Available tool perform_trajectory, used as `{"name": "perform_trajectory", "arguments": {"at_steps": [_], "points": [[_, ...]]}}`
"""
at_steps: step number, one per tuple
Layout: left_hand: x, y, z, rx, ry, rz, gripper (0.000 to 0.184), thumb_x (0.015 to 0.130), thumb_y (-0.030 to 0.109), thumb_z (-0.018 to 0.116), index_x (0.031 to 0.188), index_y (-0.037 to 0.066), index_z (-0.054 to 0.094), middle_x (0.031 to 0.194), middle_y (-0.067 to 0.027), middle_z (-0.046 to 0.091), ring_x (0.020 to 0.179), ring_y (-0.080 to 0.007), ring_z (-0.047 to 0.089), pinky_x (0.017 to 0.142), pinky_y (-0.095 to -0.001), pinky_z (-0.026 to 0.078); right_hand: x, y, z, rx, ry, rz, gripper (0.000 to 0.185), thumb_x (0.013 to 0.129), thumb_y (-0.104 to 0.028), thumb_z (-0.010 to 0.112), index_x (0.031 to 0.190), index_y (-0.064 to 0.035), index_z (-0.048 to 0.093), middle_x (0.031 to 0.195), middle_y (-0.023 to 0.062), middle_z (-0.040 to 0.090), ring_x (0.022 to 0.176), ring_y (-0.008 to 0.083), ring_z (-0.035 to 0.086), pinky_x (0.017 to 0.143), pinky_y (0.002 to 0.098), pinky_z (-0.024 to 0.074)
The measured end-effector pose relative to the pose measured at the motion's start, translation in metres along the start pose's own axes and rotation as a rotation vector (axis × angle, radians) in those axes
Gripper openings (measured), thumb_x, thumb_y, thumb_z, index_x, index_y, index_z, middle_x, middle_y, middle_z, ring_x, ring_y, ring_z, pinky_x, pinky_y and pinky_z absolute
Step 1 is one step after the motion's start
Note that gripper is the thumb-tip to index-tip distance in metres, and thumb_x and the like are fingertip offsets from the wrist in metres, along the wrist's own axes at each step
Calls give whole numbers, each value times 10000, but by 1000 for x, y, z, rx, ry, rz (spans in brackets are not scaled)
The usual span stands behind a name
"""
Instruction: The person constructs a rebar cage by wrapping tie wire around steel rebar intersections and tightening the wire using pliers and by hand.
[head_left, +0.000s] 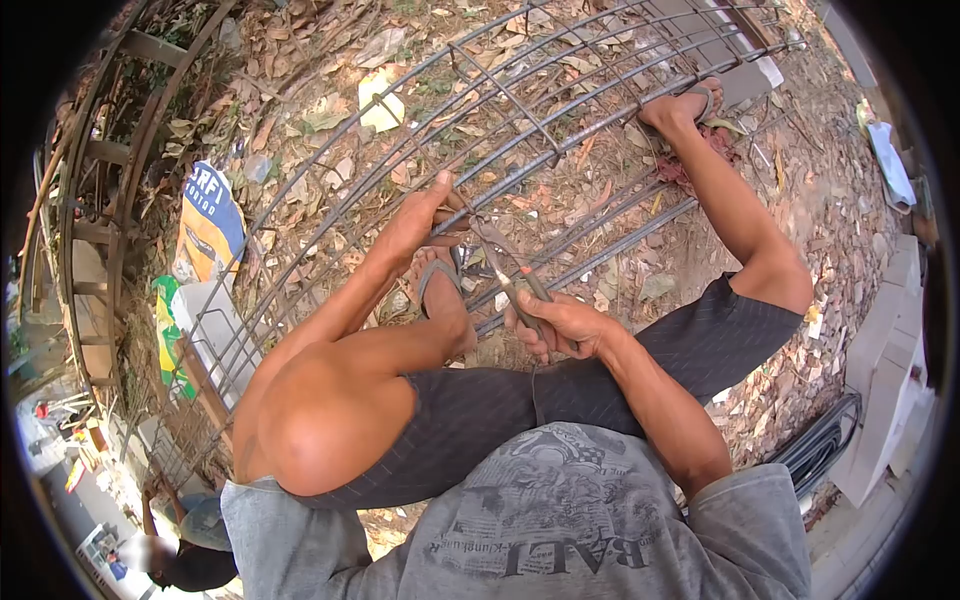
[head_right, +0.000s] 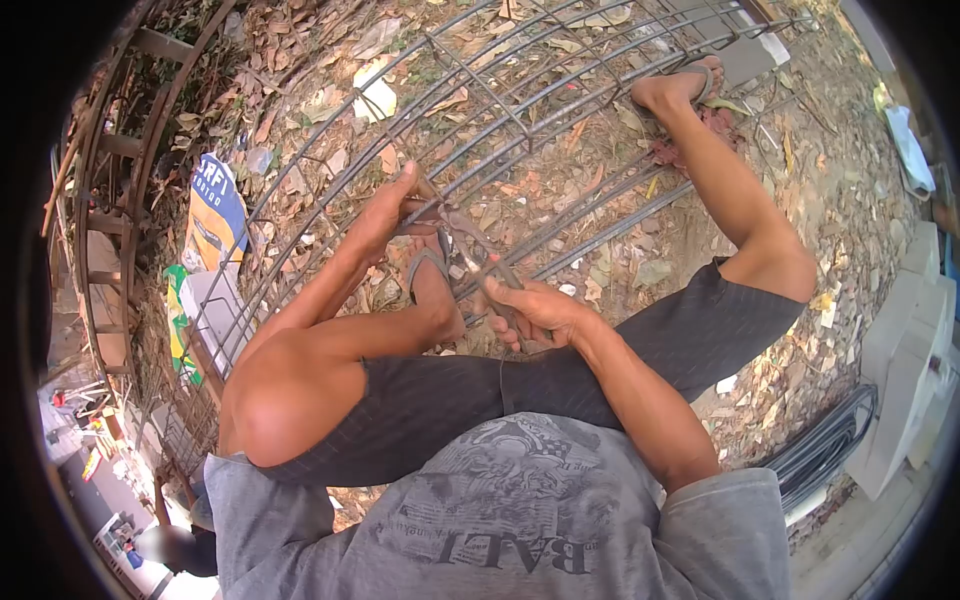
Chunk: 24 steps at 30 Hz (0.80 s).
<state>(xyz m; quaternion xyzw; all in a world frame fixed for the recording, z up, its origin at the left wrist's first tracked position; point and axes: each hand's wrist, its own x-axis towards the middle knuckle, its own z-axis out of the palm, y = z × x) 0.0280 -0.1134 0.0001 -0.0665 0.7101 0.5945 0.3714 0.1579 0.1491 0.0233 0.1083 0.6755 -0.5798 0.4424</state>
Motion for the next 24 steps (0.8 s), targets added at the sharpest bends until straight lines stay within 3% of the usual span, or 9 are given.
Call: {"name": "perform_trajectory", "arguments": {"at_steps": [2,6,8,10,12,15,18,21,24], "points": [[-2,-4,1,-16,19,5,842,1016,756,365,1055,-20,692,1022,-195,719,1003,-256,705,825,-413,624,-1,4,0,381,-258,59,574,987,-476,710,1266,16,613,860,77,700,685,131,691,583,294,529],[-2,-2,3,-21,46,50,804,1043,721,341,1047,-15,665,946,-173,708,905,-238,695,815,-403,615,-7,2,3,11,115,-225,580,966,-347,757,1365,7,528,817,74,674,629,105,640,543,278,500],[-5,2,5,-46,70,31,806,1041,723,343,1046,-13,669,947,-170,707,904,-235,692,811,-411,615,-6,0,11,-152,175,-275,610,945,-328,779,1382,5,513,780,50,644,607,105,625,520,295,494],[-4,3,7,-40,83,28,809,1038,728,346,1039,-11,675,948,-168,707,904,-232,688,806,-415,613,-3,3,16,27,59,-212,640,925,-312,796,1396,4,497,749,29,612,583,108,606,502,308,488],[-2,2,7,-14,92,40,813,1034,735,352,1026,-8,681,951,-168,707,905,-229,684,801,-412,611,8,15,20,534,-241,-22,668,908,-300,807,1406,4,482,726,11,578,557,115,584,490,318,484],[-1,2,5,76,64,57,824,1022,750,369,1008,-8,690,961,-177,713,914,-229,679,798,-399,606,15,23,19,779,-371,-62,640,917,-264,783,1408,12,479,785,35,587,537,127,578,479,320,484],[-6,5,5,65,38,69,835,1010,764,383,1005,-12,692,970,-179,718,928,-229,677,798,-394,603,1,13,18,1,174,-171,604,940,-290,750,1394,19,499,900,124,647,540,217,609,502,370,512],[-7,5,8,47,66,72,835,1009,765,385,1006,-13,691,979,-176,720,933,-231,679,804,-402,604,-4,27,11,-877,777,-651,590,965,-355,722,1368,31,531,1011,206,666,595,328,648,550,429,542],[-8,6,9,47,72,91,837,1010,764,380,1013,-13,690,989,-181,720,964,-245,685,819,-410,607,-9,20,21,-869,721,-414,569,994,-443,673,1319,14,576,854,160,667,612,323,639,580,442,538]]}}
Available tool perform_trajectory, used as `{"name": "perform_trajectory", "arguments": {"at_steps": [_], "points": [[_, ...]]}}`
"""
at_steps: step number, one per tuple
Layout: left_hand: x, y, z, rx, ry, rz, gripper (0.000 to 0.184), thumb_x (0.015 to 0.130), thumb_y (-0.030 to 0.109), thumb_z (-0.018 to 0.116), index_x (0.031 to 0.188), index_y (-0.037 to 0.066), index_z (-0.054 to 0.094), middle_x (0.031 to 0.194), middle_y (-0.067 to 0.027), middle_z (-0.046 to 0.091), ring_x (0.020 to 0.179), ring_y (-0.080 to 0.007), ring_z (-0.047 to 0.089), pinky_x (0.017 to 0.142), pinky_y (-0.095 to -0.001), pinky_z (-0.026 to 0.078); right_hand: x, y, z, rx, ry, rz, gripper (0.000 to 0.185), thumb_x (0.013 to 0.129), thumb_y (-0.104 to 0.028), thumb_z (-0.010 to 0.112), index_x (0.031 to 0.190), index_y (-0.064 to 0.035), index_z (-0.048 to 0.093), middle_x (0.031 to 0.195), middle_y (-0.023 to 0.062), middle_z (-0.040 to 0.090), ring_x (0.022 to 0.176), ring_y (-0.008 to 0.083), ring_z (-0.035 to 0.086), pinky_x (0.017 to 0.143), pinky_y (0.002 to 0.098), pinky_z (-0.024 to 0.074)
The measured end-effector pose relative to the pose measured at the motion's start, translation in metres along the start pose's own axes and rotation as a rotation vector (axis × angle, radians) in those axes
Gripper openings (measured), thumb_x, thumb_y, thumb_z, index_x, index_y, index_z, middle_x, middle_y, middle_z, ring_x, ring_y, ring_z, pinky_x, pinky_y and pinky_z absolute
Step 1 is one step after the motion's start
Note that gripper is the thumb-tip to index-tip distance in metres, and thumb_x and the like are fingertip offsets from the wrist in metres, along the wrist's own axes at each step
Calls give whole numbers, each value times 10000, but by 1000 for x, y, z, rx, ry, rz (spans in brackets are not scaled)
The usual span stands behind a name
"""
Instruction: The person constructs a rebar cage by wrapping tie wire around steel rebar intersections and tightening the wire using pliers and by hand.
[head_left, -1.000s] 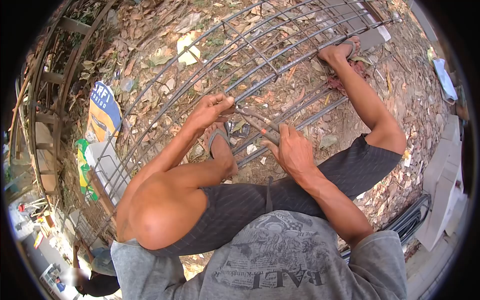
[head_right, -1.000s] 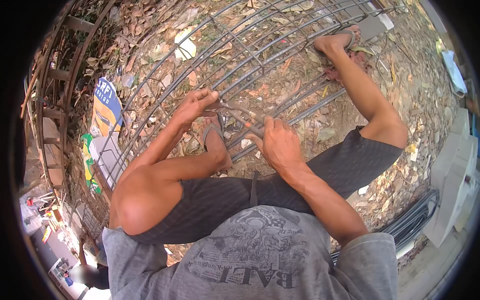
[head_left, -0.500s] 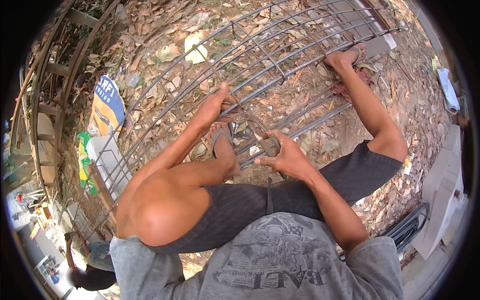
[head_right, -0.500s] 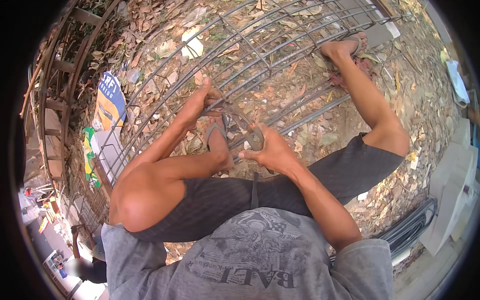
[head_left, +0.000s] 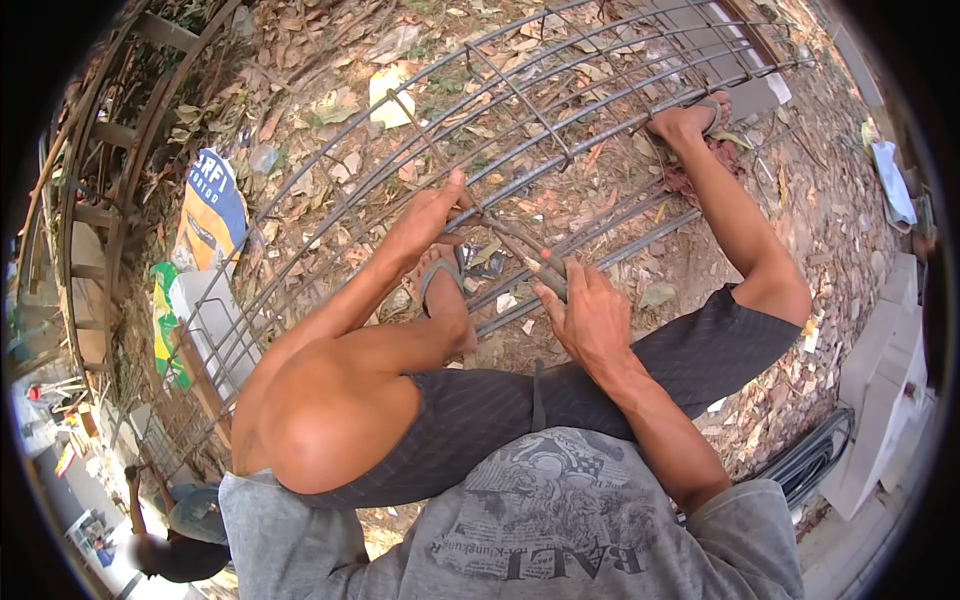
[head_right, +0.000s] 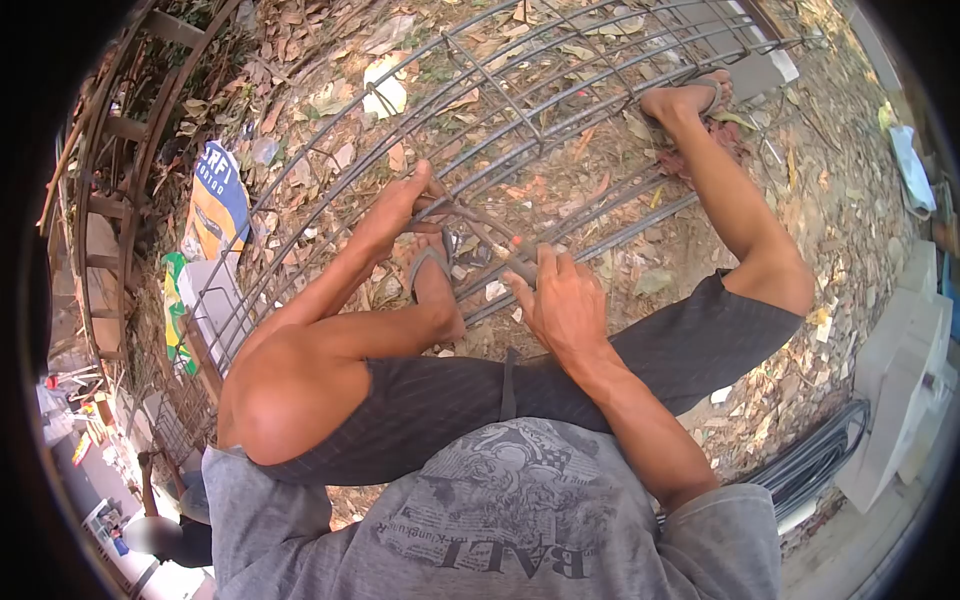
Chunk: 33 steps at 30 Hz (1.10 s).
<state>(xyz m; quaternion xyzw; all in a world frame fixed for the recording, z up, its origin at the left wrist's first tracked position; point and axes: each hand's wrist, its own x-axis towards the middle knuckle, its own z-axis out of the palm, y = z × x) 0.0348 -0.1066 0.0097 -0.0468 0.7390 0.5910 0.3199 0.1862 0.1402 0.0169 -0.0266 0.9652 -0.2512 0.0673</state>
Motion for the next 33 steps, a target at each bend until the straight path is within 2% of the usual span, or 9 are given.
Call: {"name": "perform_trajectory", "arguments": {"at_steps": [4,8,12,16,19,22,25,28,33], "points": [[1,-4,-3,-8,-10,-22,838,1007,766,381,1033,-11,694,1019,-186,717,1006,-261,689,845,-423,609,10,4,19,1208,-727,496,546,1035,-562,576,1142,-30,637,720,62,667,560,242,616,512,401,494],[3,-7,-1,-12,2,-23,851,998,779,384,1042,-13,694,1015,-186,715,999,-259,691,859,-431,605,5,12,21,1731,-969,713,532,1028,-544,612,1166,-30,618,697,24,634,585,157,639,529,318,510],[4,-5,-5,-16,-17,-36,887,989,796,377,1055,-29,697,1024,-196,723,997,-259,693,880,-420,594,16,-6,-16,1029,-698,336,636,853,-391,823,1289,-17,549,827,78,667,626,207,673,594,355,542],[2,-4,-5,36,-16,4,927,993,795,361,1113,-58,705,1056,-211,733,1007,-270,697,909,-394,577,0,-10,3,317,-93,49,571,831,-189,741,1300,50,518,936,219,689,786,437,705,720,539,555],[1,-6,-4,83,26,38,955,994,799,350,1103,-75,718,985,-209,738,967,-270,699,859,-385,567,-1,-5,7,15,150,-70,574,863,-262,771,1302,19,533,983,234,684,851,433,705,740,520,565],[0,-6,-5,222,130,93,936,998,781,372,960,-75,751,777,-180,710,812,-250,685,724,-396,549,7,0,7,79,-66,40,575,942,-403,744,1320,-17,547,978,195,691,804,338,722,659,432,574],[-11,11,-5,456,348,179,828,1004,697,488,815,-63,755,600,-142,642,616,-216,629,619,-376,505,15,32,20,1622,-981,580,505,1017,-471,653,1292,-53,585,916,145,722,747,247,733,594,378,547],[-37,58,-13,686,452,321,618,969,539,669,735,-27,751,592,-108,655,549,-180,629,559,-352,492,20,28,15,1238,-827,502,396,1041,-383,628,1259,-54,603,840,133,713,718,247,730,595,370,541],[-53,58,-13,397,-220,-161,705,974,616,626,921,-73,765,848,-180,761,714,-228,740,651,-363,596,15,31,19,200,-127,-10,259,981,-152,653,1225,-68,632,812,153,702,681,354,701,626,427,547]]}}
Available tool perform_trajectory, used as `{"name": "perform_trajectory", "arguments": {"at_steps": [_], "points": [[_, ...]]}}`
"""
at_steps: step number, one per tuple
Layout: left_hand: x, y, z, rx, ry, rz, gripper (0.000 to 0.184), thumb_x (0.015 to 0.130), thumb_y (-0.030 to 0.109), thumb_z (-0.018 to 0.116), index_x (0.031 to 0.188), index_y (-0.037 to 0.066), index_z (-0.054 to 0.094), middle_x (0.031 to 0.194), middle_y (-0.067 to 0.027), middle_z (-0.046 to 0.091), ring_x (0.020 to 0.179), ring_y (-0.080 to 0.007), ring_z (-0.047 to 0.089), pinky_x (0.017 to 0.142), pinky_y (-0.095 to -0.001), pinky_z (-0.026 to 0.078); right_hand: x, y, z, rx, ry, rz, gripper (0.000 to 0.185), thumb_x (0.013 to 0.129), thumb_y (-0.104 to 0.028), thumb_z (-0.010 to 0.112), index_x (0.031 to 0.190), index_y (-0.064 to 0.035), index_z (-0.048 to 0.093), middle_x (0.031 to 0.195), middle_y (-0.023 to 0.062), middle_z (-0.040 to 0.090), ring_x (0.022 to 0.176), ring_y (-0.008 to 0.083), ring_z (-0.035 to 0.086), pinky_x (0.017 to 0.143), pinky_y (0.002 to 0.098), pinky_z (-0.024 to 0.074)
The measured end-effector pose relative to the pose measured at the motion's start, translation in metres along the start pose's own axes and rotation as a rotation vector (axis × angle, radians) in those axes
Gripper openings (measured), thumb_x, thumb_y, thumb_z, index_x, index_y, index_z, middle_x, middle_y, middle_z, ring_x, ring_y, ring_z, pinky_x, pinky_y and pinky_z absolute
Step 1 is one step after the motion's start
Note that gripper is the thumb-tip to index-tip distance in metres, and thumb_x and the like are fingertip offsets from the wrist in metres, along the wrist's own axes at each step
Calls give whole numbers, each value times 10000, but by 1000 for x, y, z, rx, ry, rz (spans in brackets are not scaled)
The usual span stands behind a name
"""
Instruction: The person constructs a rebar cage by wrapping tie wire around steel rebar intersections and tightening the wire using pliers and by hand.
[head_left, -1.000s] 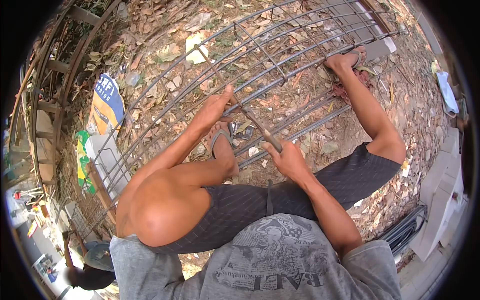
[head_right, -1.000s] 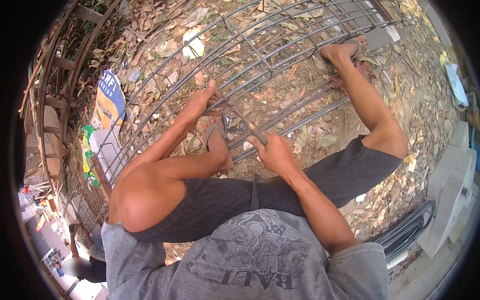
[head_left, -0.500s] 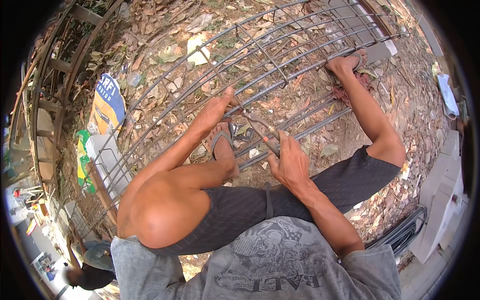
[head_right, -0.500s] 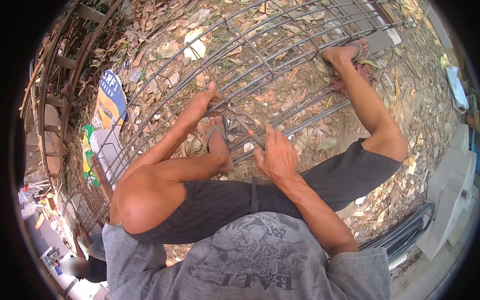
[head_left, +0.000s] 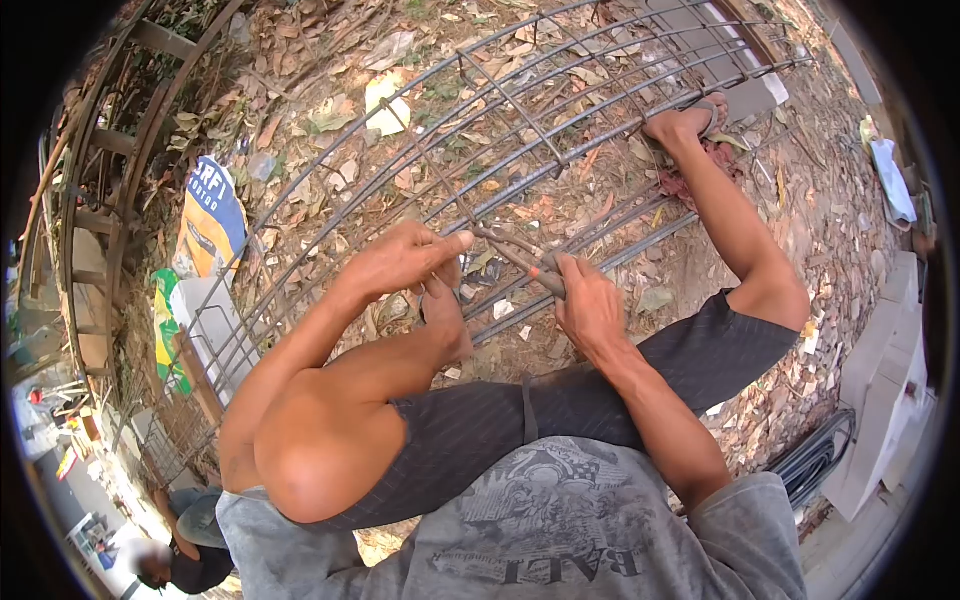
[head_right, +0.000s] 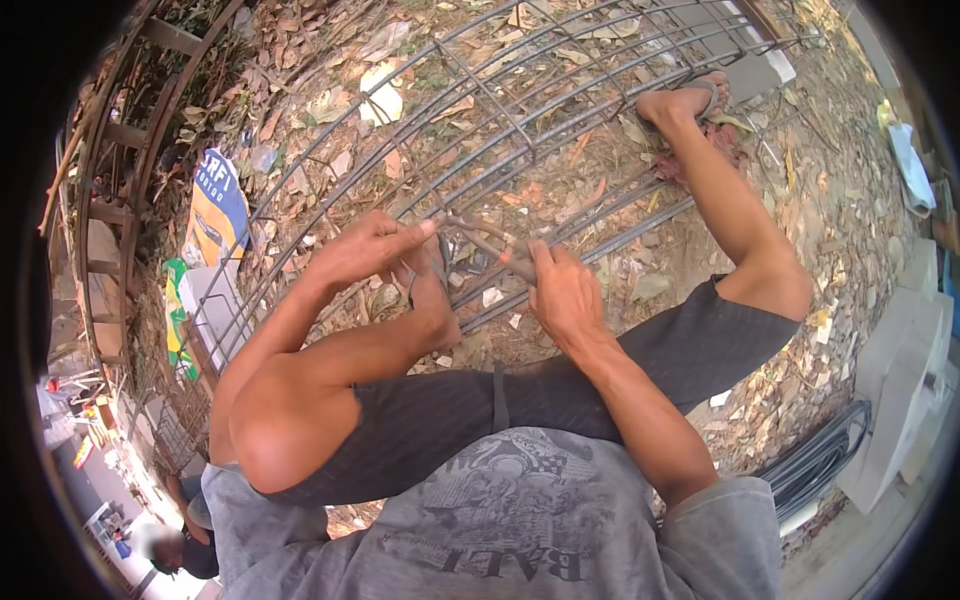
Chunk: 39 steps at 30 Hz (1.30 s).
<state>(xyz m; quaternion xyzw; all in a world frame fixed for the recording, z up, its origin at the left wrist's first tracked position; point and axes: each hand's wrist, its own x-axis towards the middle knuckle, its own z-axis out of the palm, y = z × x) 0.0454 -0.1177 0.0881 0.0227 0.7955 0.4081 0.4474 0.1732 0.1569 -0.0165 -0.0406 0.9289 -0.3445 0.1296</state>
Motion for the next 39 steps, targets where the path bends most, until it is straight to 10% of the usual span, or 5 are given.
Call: {"name": "perform_trajectory", "arguments": {"at_steps": [6,12,24,28,39], "points": [[39,-53,37,-216,-301,-183,777,988,616,616,1208,-128,667,1059,-267,750,879,-301,755,730,-374,628,8,-11,-22,1276,-891,639,316,998,-236,655,1268,-73,634,871,157,719,838,377,736,706,450,574],[30,-39,25,-244,-345,-203,617,1033,488,619,1215,-98,679,969,-221,758,863,-255,755,726,-343,605,0,4,7,156,-159,124,463,1047,-363,617,1392,-53,604,861,126,721,870,243,742,738,388,554],[27,-31,30,-70,-381,106,584,1077,558,476,1354,89,688,1226,-145,692,1066,-252,682,841,-379,586,14,22,40,43,290,33,572,1022,-471,616,1384,-28,618,1096,166,742,1041,314,711,980,436,514],[29,-15,35,29,-179,439,551,1089,542,456,1442,160,635,1384,-161,598,1209,-286,611,1024,-429,502,19,-57,-17,1205,-427,283,551,1090,-401,525,1403,50,566,1165,207,724,1119,304,681,1016,422,501],[24,-17,14,-380,152,340,446,976,309,758,1245,-44,713,1036,-149,776,909,-175,747,804,-314,614,33,-62,-18,371,185,174,260,1052,-254,568,1187,-96,724,888,242,723,840,462,694,721,499,531]]}}
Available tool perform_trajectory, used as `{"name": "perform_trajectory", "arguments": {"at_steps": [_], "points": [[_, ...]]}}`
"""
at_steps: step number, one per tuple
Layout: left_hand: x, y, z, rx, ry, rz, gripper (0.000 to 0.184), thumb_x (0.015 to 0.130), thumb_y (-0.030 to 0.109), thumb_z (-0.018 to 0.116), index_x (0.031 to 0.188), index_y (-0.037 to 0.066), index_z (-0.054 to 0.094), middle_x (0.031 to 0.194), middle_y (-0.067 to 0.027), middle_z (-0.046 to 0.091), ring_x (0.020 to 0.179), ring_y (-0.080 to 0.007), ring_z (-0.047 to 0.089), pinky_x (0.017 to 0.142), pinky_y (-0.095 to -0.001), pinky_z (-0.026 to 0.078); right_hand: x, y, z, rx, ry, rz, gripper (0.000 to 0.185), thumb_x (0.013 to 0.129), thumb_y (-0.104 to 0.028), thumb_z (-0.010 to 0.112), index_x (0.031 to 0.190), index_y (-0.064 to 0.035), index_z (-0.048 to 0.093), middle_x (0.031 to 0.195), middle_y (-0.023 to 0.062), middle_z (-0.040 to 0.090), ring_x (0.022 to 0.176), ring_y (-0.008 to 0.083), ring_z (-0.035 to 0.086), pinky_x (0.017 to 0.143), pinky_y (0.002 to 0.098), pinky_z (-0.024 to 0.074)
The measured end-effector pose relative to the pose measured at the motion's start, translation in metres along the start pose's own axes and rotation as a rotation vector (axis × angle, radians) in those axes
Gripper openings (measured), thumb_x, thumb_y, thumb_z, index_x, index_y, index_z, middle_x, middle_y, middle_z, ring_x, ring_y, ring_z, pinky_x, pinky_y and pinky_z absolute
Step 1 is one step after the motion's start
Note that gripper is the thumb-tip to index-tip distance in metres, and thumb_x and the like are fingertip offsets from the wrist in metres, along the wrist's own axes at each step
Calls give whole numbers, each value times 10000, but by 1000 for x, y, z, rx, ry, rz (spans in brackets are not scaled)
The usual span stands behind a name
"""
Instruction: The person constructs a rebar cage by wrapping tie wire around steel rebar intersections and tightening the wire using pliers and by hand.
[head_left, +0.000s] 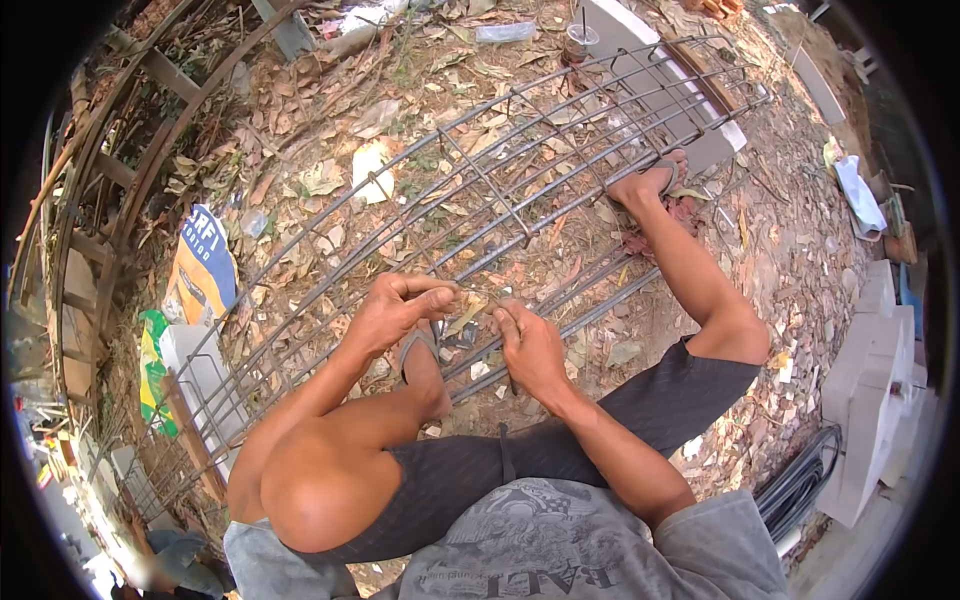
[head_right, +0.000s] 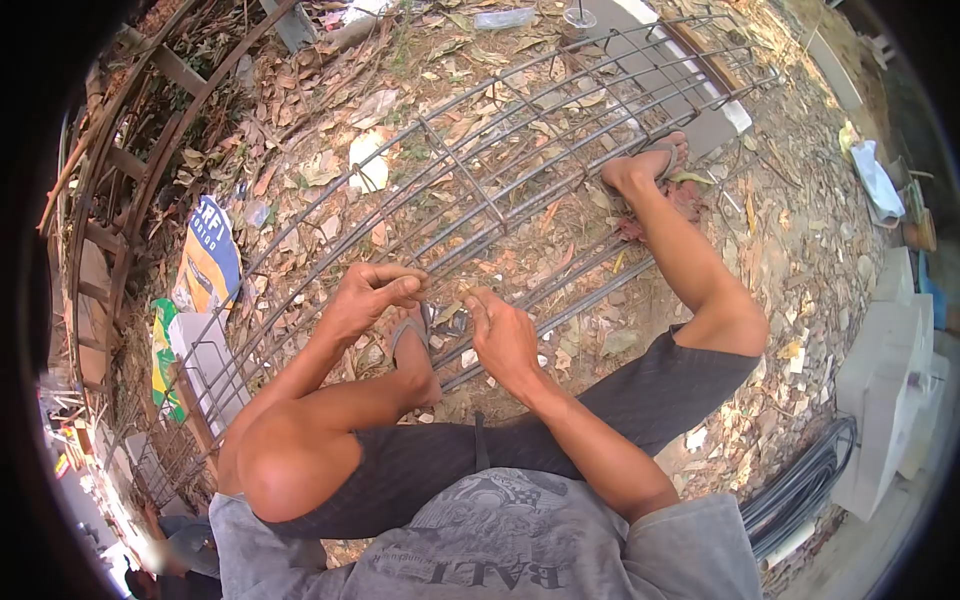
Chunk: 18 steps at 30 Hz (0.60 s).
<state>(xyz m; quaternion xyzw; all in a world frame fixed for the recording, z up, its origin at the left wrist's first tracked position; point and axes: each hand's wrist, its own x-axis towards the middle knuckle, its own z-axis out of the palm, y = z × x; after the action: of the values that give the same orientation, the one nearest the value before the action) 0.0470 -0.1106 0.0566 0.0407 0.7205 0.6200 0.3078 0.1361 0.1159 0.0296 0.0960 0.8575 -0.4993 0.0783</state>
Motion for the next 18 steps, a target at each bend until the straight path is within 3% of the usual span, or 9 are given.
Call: {"name": "perform_trajectory", "arguments": {"at_steps": [5,6,12,15,17,18], "points": [[0,8,7,-88,64,-28,319,961,231,771,1111,-48,735,1006,-143,774,885,-191,768,787,-313,630,-5,-14,-10,-127,21,-7,243,1021,-218,611,1215,-125,722,802,239,706,764,459,692,672,513,530],[-1,10,8,-111,66,-32,308,961,219,770,1109,-49,733,1001,-145,773,896,-196,770,786,-314,631,-6,-9,-6,-150,136,-121,228,1014,-210,631,1204,-129,729,730,216,684,661,425,670,600,475,502],[-1,24,23,-54,-17,60,276,953,182,773,1100,-49,738,954,-130,774,857,-168,744,768,-309,615,-6,13,-6,-42,51,-9,247,1019,-187,599,1215,-95,717,773,247,695,740,447,694,662,503,528],[-4,29,27,160,-89,199,246,951,205,774,1039,-25,770,885,-93,776,818,-137,728,737,-305,595,-3,40,6,73,166,-102,256,1039,-206,582,1203,-56,709,784,231,703,721,358,723,649,454,521],[0,21,23,278,-61,155,239,948,236,774,985,1,791,828,-68,772,803,-119,721,723,-310,584,-8,36,-2,211,44,43,286,1066,-247,569,1188,-27,704,793,143,711,708,239,698,639,394,508],[1,20,21,268,-49,150,242,952,242,768,989,4,788,823,-60,761,801,-115,709,740,-300,578,-9,40,-5,229,15,14,301,1080,-262,554,1185,-25,706,750,92,669,665,191,640,610,358,476]]}}
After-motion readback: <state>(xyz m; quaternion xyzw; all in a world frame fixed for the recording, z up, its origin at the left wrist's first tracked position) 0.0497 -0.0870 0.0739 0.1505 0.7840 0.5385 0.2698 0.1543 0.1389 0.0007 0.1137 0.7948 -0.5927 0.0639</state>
